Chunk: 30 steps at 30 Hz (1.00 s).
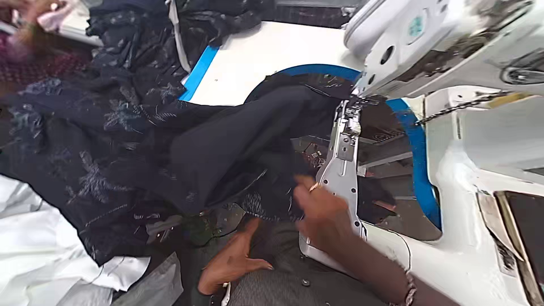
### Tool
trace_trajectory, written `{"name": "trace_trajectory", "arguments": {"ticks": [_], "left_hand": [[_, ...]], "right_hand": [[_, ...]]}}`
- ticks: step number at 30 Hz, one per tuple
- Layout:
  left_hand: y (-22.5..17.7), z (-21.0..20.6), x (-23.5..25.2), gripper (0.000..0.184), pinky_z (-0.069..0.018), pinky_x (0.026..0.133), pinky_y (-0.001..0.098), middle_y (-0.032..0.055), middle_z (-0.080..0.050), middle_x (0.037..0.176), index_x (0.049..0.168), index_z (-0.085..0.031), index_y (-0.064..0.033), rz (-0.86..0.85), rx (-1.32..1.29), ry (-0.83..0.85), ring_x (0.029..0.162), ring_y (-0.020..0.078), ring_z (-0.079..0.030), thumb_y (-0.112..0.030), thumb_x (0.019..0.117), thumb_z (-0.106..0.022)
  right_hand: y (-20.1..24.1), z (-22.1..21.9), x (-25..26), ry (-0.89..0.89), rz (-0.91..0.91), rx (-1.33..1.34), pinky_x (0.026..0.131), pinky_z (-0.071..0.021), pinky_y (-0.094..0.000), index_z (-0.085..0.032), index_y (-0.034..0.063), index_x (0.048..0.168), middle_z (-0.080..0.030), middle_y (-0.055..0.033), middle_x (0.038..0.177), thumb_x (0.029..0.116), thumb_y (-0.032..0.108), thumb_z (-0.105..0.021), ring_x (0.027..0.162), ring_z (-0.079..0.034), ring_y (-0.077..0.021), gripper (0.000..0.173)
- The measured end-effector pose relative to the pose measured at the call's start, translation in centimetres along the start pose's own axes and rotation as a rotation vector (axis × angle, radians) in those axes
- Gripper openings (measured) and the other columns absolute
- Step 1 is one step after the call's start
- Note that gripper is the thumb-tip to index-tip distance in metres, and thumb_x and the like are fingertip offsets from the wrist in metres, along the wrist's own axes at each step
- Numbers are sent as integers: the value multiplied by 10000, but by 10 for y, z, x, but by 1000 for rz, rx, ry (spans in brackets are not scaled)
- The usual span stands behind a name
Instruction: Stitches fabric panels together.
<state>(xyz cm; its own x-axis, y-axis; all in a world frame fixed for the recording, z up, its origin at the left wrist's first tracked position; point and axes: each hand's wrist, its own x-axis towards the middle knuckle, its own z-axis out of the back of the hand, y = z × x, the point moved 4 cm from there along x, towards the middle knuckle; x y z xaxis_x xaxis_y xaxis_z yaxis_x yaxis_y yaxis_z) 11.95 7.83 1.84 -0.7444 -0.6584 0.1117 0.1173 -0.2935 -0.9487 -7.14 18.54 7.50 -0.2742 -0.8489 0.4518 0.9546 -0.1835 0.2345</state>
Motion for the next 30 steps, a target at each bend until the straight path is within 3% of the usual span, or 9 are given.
{"name": "trace_trajectory", "arguments": {"ticks": [3,5,8,15,18,20,23,26,30], "left_hand": [[-35,-10,39,262,-577,895,223,-145,-765,1037,1042,-751,-313,-37,-718,-235,1007,-28,-695,-476,837,-762],[-78,18,67,163,-579,867,184,-157,-771,998,1012,-784,-328,-307,-783,-361,960,-51,-701,-414,937,-668],[-129,28,60,241,-529,972,161,-108,-750,1175,1213,-743,-187,-522,-672,180,1099,-42,-668,-167,1034,-584],[-127,123,92,223,-604,786,253,-60,-747,910,992,-680,-184,-395,-345,-527,860,40,-710,-6,912,-574],[-148,113,53,209,-555,841,158,-107,-762,966,1019,-772,-200,-483,-342,-175,917,-40,-690,-99,950,-603],[-181,83,27,234,-449,874,22,-250,-715,1035,1085,-747,-277,-389,-113,216,980,-189,-599,-201,1060,-527],[-170,85,56,118,-532,788,90,-192,-736,948,1010,-759,-269,-414,-90,-10,881,-105,-658,-193,945,-695],[-139,150,91,214,-601,764,209,-100,-732,920,1008,-659,-218,-256,-216,-318,853,6,-699,-40,913,-589],[-59,270,83,152,-566,899,246,-39,-722,1048,1126,-681,-109,-212,-155,-310,995,46,-675,-110,1002,-593]], "right_hand": [[45,-11,-28,783,-86,581,697,-547,-565,-652,13,1203,-648,-282,1171,940,162,-711,869,-695,-434,308],[41,5,-21,409,-60,749,615,-585,-396,-720,53,1116,-739,-155,1055,892,225,-749,751,-720,-234,284],[26,39,12,-179,-144,515,750,-570,-291,-633,20,1226,-679,-170,1166,877,249,-702,973,-680,-174,423],[-52,126,-4,-233,-250,1148,566,-505,-113,-696,274,971,-590,184,705,1048,334,-569,582,-542,71,161],[-19,119,1,-293,-202,839,760,-598,-175,-692,222,1137,-724,113,1006,954,340,-708,879,-686,17,218],[35,76,19,-170,-14,789,831,-582,-339,-684,10,1225,-718,-141,1130,874,245,-748,1028,-699,-179,428],[26,79,20,-253,24,1050,805,-530,-155,-716,19,961,-714,-6,895,947,55,-593,879,-648,22,129],[-41,149,-13,-423,-145,1203,824,-556,-134,-755,307,1100,-732,190,1010,1022,273,-589,931,-659,82,187],[-45,212,-40,-777,-500,963,662,-556,-101,-627,140,919,-692,92,772,1033,51,-464,724,-669,38,218]]}}
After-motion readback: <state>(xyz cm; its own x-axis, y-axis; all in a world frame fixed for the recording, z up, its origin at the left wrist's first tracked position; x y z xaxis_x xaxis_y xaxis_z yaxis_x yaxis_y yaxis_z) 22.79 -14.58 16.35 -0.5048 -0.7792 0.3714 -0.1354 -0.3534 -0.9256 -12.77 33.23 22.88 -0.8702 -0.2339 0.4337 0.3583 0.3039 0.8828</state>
